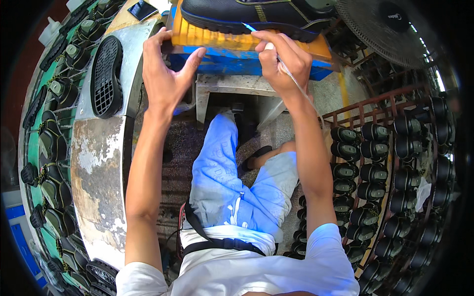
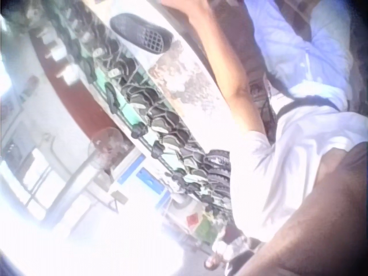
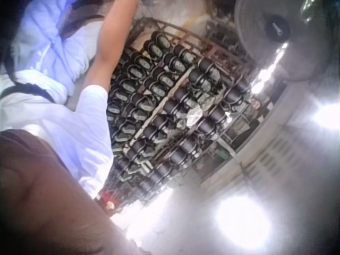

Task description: The person applies glue to the bottom edges of multiple shoes using a thin applicator tool, and places each shoe back onto a rack.

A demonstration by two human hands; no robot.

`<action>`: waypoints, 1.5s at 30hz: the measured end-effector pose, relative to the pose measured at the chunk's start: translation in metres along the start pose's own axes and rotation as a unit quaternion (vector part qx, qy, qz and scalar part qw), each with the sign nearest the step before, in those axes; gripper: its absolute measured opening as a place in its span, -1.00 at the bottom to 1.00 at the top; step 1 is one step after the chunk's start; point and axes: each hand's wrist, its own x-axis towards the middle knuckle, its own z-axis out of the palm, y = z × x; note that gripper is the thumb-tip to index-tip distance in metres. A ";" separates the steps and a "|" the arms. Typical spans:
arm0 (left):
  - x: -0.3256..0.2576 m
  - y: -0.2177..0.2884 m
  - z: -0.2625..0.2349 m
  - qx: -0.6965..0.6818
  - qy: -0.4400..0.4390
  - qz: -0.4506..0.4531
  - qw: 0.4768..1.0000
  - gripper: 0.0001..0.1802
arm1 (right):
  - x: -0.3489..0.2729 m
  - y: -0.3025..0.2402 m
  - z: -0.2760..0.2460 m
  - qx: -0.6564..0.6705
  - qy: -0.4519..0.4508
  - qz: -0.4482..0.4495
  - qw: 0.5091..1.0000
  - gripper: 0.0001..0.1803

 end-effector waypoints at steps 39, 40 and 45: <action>-0.004 -0.012 0.006 0.032 -0.107 -0.119 0.987 -0.30 | -0.003 0.003 -0.009 -0.086 0.027 0.024 0.996 -0.75; -0.001 -0.012 0.008 0.048 -0.104 -0.120 0.986 -0.33 | -0.003 0.005 -0.013 -0.097 0.031 0.027 0.994 -0.75; 0.004 -0.029 0.018 -0.011 -0.077 -0.110 0.991 -0.46 | -0.017 0.021 -0.047 -0.147 0.036 0.074 0.986 -0.70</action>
